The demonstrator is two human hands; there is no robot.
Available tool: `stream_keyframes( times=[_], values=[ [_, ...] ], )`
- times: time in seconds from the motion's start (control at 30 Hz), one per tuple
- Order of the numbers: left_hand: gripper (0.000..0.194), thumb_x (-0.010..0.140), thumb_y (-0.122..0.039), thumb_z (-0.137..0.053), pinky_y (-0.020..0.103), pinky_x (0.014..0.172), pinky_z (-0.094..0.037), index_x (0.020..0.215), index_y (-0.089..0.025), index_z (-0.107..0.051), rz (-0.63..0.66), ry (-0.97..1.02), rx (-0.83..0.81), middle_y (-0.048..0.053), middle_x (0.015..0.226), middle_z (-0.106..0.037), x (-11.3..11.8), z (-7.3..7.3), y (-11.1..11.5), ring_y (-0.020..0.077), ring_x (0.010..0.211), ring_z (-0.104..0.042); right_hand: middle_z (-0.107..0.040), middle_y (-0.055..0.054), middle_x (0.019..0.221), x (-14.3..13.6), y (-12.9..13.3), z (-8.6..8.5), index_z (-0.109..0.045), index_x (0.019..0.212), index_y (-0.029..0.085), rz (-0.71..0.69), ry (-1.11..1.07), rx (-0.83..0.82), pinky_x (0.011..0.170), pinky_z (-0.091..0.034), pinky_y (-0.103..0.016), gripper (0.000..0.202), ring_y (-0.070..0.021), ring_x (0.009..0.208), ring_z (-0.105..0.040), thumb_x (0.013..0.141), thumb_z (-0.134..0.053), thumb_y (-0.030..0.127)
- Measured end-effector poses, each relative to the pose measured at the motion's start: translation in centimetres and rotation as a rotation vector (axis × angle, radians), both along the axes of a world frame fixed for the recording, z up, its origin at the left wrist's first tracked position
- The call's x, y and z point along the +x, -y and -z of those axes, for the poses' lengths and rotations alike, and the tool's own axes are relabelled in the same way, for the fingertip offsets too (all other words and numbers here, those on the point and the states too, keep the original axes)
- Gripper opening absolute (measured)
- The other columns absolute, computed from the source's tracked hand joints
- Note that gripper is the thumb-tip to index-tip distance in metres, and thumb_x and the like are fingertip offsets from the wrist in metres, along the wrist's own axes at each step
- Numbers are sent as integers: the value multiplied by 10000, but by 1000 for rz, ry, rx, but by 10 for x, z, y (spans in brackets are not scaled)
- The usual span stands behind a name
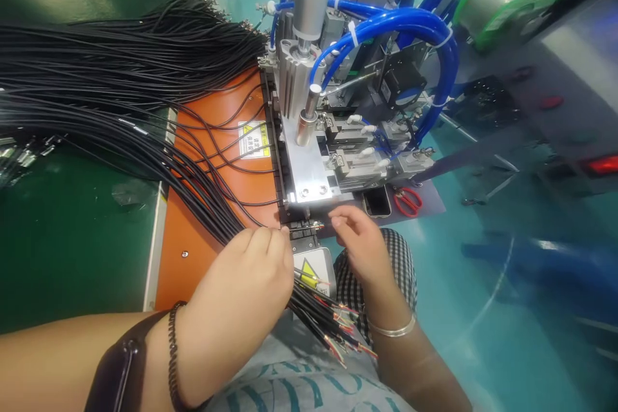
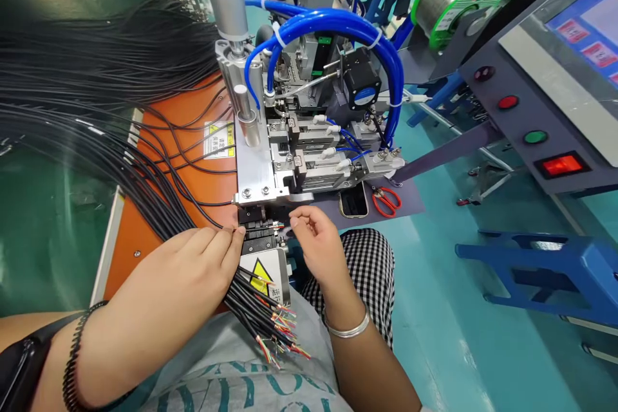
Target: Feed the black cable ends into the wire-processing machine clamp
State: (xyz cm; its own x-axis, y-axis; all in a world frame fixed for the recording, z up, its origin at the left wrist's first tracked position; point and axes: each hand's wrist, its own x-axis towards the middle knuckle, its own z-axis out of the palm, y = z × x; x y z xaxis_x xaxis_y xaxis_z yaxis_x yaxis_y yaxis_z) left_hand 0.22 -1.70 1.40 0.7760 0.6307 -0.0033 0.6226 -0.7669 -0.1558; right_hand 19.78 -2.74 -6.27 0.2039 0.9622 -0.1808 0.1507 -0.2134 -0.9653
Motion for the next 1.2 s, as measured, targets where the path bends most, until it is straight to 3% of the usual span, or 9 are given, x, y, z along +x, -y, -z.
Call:
stream_keyframes(
  times=[0.07, 0.17, 0.23, 0.37, 0.43, 0.6, 0.8, 0.97, 1.2],
  values=[
    [408, 718, -15, -473, 353, 609, -525, 1086, -24, -649, -7, -12, -10, 155, 852, -676, 1, -1, -1, 249, 715, -616, -561, 3, 792, 7, 4, -12, -641, 975, 228, -202, 96, 170, 617, -412, -241, 135, -121, 688, -503, 848, -598, 231],
    [361, 728, -45, -492, 355, 616, -525, 1043, -65, -669, -22, -32, -63, 152, 883, -683, 2, -3, -4, 250, 723, -622, -594, -23, 886, 14, 9, -30, -675, 1032, 261, -614, 230, 413, 746, -441, -276, 229, -139, 829, -545, 844, -616, 144],
    [346, 734, -76, -512, 364, 641, -531, 1045, -74, -664, -32, -42, -111, 158, 917, -684, 2, -4, -7, 257, 752, -629, -613, -31, 898, 15, 9, -36, -694, 1007, 259, -721, 270, 502, 779, -443, -295, 212, -145, 857, -549, 848, -622, 139],
    [388, 756, -67, -489, 390, 752, -532, 1122, -67, -619, -68, -36, -129, 184, 1071, -654, 0, -2, -15, 270, 866, -632, -657, -23, 852, 8, 7, -35, -705, 947, 241, -618, 255, 555, 766, -461, -313, 150, -150, 821, -565, 840, -642, 157],
    [399, 764, -51, -469, 395, 752, -533, 1138, -80, -604, -52, -6, -131, 165, 1048, -657, -2, 1, -19, 265, 862, -630, -675, -15, 839, 5, 6, -33, -697, 941, 240, -528, 254, 542, 773, -471, -324, 157, -151, 810, -578, 834, -641, 141],
    [445, 775, -81, -481, 397, 706, -541, 1218, -85, -529, 123, 156, -68, 132, 959, -663, -6, 6, -23, 264, 857, -630, -677, -25, 839, 4, 5, -28, -696, 914, 245, -390, 251, 488, 767, -486, -346, 151, -168, 822, -601, 835, -619, 143],
    [206, 749, -73, -469, 370, 605, -511, 904, -139, -587, 147, 233, -73, 61, 768, -619, -2, 12, -27, 228, 697, -594, -644, -11, 844, 2, 5, -23, -665, 886, 237, -274, 172, 404, 761, -478, -310, 132, -150, 819, -594, 813, -633, 132],
    [398, 742, -63, -473, 386, 691, -534, 1130, -129, -535, 166, 314, -146, 77, 965, -646, -2, 17, -31, 233, 830, -614, -639, -14, 826, -3, 5, -24, -650, 845, 226, -256, 163, 421, 741, -480, -313, 107, -157, 811, -595, 811, -631, 127],
    [192, 702, -97, -512, 386, 623, -509, 877, -151, -566, 87, 307, -203, 46, 772, -584, -5, 11, -29, 235, 715, -579, -656, -22, 779, -15, 11, -23, -649, 854, 240, 0, 328, 635, 693, -477, -346, 124, -176, 752, -597, 804, -649, 127]
  ],
)
